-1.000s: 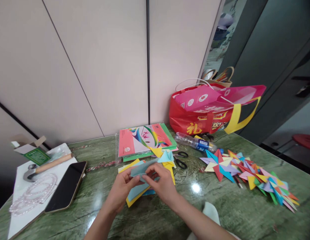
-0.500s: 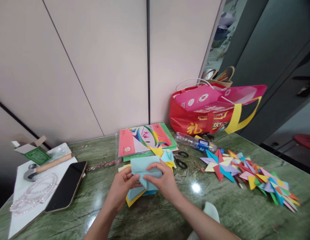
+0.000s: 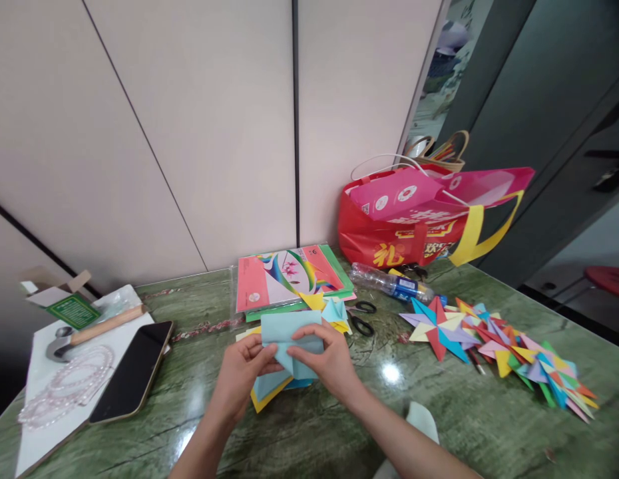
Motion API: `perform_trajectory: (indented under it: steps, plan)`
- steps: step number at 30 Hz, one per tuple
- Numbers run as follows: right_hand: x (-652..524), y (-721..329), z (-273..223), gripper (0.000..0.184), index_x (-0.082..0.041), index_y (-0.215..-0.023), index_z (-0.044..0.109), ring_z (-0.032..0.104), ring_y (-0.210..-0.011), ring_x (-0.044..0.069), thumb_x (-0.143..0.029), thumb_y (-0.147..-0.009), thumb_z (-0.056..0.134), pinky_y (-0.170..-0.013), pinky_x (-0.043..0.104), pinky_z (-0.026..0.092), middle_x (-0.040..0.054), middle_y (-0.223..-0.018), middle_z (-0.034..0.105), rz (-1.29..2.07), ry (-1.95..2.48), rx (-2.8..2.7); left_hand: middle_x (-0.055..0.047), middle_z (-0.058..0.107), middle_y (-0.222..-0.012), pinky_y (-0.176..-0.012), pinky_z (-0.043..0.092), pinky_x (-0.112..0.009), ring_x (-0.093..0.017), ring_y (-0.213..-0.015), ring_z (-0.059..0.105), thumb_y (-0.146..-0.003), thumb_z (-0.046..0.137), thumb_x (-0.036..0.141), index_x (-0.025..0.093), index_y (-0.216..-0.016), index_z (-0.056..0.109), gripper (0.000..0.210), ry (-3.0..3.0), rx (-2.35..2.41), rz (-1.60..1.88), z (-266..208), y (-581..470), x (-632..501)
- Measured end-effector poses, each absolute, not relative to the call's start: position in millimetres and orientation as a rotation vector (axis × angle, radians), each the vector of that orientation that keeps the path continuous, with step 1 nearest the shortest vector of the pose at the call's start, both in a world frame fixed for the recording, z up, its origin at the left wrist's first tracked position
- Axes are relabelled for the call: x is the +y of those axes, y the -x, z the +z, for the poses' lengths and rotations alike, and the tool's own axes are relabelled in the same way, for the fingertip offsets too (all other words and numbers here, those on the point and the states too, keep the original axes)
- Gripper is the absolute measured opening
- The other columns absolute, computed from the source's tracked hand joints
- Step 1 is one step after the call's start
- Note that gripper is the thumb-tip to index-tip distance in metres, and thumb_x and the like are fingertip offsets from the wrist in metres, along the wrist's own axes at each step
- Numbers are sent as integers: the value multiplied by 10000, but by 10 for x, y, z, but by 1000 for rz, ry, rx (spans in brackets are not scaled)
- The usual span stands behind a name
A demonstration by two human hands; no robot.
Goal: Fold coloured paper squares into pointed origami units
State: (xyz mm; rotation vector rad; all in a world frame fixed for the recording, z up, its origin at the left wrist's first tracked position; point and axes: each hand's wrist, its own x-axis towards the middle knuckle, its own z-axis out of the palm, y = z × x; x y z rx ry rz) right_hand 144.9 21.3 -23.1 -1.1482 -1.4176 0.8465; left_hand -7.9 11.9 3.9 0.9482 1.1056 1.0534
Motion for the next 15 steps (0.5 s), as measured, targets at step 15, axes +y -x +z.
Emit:
perform_trajectory:
  steps: [15]
  plan:
    - [227,-1462,-210,122,-186,-706,670,582,-740,179,-222,-595,706,-661,259,424,9,-741,667,929,1180,-1424,-75,725,-811,-704,528,-320,-209,-722,666,-656,694,262,126,-942,661,318,-1005,999,979,10,133,131]
